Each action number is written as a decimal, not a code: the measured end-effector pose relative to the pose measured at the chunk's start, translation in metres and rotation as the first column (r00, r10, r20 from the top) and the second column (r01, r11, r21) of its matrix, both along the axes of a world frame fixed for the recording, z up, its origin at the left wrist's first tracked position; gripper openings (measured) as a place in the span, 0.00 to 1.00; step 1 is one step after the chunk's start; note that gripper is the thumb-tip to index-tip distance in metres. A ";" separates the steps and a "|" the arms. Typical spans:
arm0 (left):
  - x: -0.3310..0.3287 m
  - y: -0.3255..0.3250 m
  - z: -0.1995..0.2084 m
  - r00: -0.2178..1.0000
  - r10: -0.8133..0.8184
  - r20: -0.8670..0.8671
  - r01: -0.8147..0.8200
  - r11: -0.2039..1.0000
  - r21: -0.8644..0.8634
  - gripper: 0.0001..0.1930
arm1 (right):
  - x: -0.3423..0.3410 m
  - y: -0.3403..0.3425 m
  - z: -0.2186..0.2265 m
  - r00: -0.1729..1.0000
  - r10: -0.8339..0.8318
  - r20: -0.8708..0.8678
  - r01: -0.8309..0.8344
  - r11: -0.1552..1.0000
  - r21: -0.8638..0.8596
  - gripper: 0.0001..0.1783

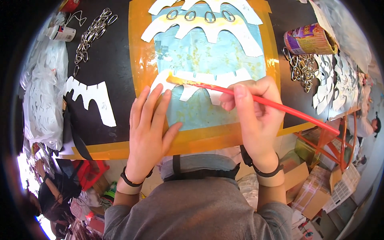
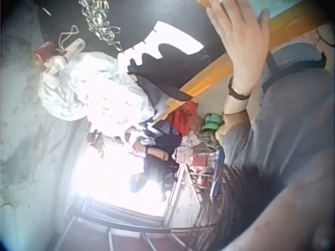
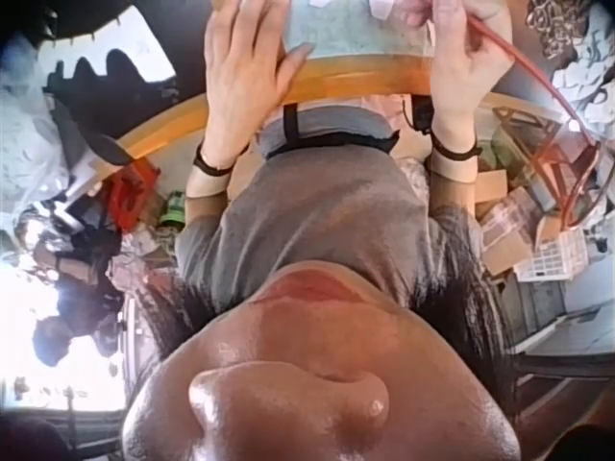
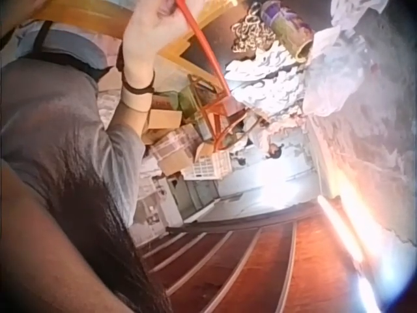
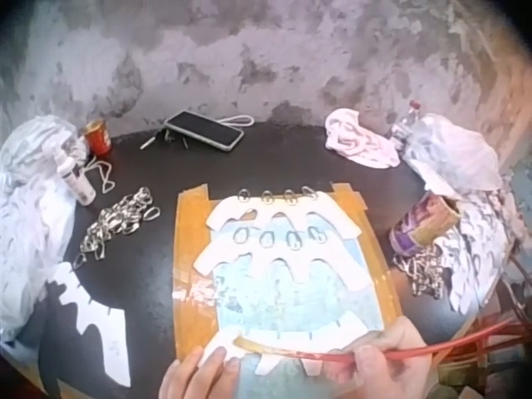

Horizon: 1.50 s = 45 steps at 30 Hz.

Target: Applying glue and attaching components for shoe manufacturing using a brush.

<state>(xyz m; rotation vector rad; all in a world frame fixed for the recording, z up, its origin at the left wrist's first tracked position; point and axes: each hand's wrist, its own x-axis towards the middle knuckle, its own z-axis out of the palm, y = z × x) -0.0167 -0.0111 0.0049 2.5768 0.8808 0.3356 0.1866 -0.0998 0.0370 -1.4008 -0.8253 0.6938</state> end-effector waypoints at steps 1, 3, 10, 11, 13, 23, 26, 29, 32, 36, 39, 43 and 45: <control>0.000 0.000 0.000 1.000 0.000 0.002 0.000 1.000 -0.002 0.33 | 0.002 -0.001 -0.001 0.999 0.031 -0.022 -0.030 0.998 0.064 0.04; 0.000 0.000 0.001 1.000 -0.002 0.007 0.002 1.000 -0.001 0.33 | -0.002 0.001 0.000 1.000 0.014 -0.021 -0.013 0.999 0.050 0.04; 0.000 -0.002 -0.001 1.000 -0.001 0.027 0.002 0.999 -0.038 0.33 | -0.002 0.000 -0.003 0.999 0.030 -0.021 -0.029 0.999 0.037 0.04; 0.000 -0.002 -0.001 1.000 -0.003 0.028 0.004 0.999 -0.034 0.33 | -0.001 0.000 -0.003 1.000 0.026 -0.006 -0.025 0.997 0.077 0.04; 0.000 -0.003 -0.002 0.999 -0.002 0.037 0.004 0.999 -0.034 0.33 | -0.007 0.004 -0.002 1.000 0.023 0.001 -0.023 0.997 0.071 0.04; 0.000 -0.002 -0.002 0.999 -0.005 0.051 0.006 1.000 -0.012 0.32 | -0.008 0.004 0.000 1.000 -0.001 0.030 -0.001 0.999 0.046 0.03; 0.000 -0.002 -0.001 0.999 0.000 0.048 0.001 1.000 -0.014 0.32 | -0.005 0.000 -0.002 0.999 -0.013 0.031 0.013 1.000 0.007 0.04; 0.001 -0.002 -0.002 0.999 -0.007 0.040 0.006 1.000 0.020 0.31 | -0.004 -0.001 0.002 0.996 -0.032 0.087 0.033 0.999 -0.012 0.04; 0.000 -0.002 -0.002 0.999 -0.003 0.050 0.004 1.000 -0.014 0.32 | -0.010 0.004 0.000 1.000 -0.024 0.019 0.024 1.000 0.014 0.04; 0.000 -0.002 -0.002 0.999 -0.003 0.053 0.004 1.000 -0.010 0.33 | -0.007 0.001 -0.001 0.999 0.031 0.016 -0.031 0.999 0.033 0.05; 0.001 -0.003 -0.003 0.998 -0.004 0.057 0.005 1.000 -0.010 0.33 | -0.010 0.002 0.000 0.999 0.008 -0.033 -0.008 1.000 0.009 0.06; 0.001 -0.003 -0.002 0.999 -0.005 0.054 0.005 1.000 -0.007 0.33 | -0.001 -0.003 0.000 1.000 -0.006 0.000 0.006 1.000 -0.021 0.06; 0.000 -0.003 -0.004 0.998 -0.004 0.055 0.005 1.000 -0.009 0.33 | 0.002 -0.006 0.000 1.000 -0.021 0.013 0.022 0.999 -0.031 0.06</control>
